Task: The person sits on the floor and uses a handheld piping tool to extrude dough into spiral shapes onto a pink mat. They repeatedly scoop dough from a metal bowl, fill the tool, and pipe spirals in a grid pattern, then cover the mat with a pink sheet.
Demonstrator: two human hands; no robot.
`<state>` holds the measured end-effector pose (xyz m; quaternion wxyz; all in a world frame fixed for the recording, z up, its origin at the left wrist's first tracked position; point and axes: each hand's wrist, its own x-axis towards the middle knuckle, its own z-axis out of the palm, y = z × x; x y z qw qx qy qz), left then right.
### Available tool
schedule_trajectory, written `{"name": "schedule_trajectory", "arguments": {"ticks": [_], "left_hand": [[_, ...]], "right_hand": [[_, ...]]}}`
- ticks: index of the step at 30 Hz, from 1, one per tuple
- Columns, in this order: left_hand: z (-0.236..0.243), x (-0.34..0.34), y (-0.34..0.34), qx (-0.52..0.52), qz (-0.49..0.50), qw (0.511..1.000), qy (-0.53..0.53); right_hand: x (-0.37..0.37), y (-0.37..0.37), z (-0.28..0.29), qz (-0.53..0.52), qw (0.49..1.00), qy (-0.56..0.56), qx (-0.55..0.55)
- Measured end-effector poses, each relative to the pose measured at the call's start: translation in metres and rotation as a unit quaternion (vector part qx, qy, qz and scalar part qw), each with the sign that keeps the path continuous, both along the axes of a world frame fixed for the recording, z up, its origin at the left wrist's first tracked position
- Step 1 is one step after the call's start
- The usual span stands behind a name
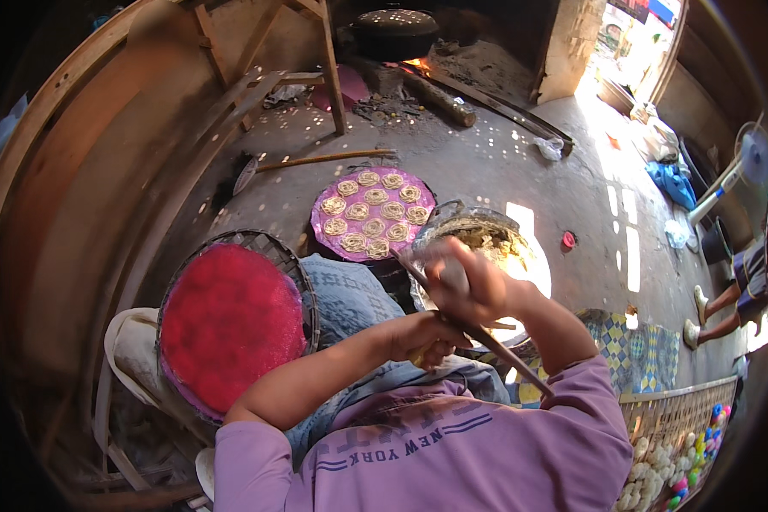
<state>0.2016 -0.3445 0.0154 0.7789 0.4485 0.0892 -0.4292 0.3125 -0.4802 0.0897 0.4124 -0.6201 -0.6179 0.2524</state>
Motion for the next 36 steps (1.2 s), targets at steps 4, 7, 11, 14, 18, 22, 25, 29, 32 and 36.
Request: {"name": "schedule_trajectory", "arguments": {"ticks": [4, 7, 11, 14, 18, 22, 25, 29, 32, 36], "left_hand": [[-0.013, 0.023, -0.004, 0.392, -0.099, 0.888, -0.22], [-0.024, 0.006, 0.009, 0.639, -0.005, 0.664, -0.387], [-0.027, -0.007, 0.05, 0.605, 0.127, 0.624, -0.478], [-0.032, -0.001, 0.054, 0.31, 0.341, 0.844, -0.275], [-0.04, 0.015, 0.009, 0.271, 0.449, 0.714, -0.464], [-0.007, 0.015, 0.02, 0.346, 0.548, 0.605, -0.462], [0.041, 0.002, 0.049, 0.441, 0.478, 0.539, -0.535], [0.088, -0.005, 0.061, 0.554, 0.347, 0.479, -0.586], [0.092, -0.002, 0.053, 0.54, 0.355, 0.476, -0.596], [0.072, -0.002, 0.053, 0.418, 0.448, 0.605, -0.509]], "right_hand": [[0.035, 0.03, -0.027, -0.18, 0.98, 0.077, -0.026], [0.096, 0.009, -0.071, -0.346, 0.92, 0.146, -0.111], [0.153, -0.065, -0.138, -0.421, 0.795, 0.432, 0.066], [0.147, -0.075, -0.189, -0.524, 0.577, 0.581, 0.236], [0.091, -0.031, -0.233, -0.515, 0.494, 0.621, 0.323], [0.051, -0.032, -0.236, -0.381, 0.585, 0.713, 0.064], [0.036, -0.052, -0.244, -0.404, 0.826, 0.047, -0.39], [0.02, -0.066, -0.269, -0.281, 0.756, -0.166, -0.568], [0.013, -0.065, -0.27, -0.26, 0.793, -0.192, -0.516], [0.019, -0.069, -0.238, -0.204, 0.774, -0.206, -0.563]]}}
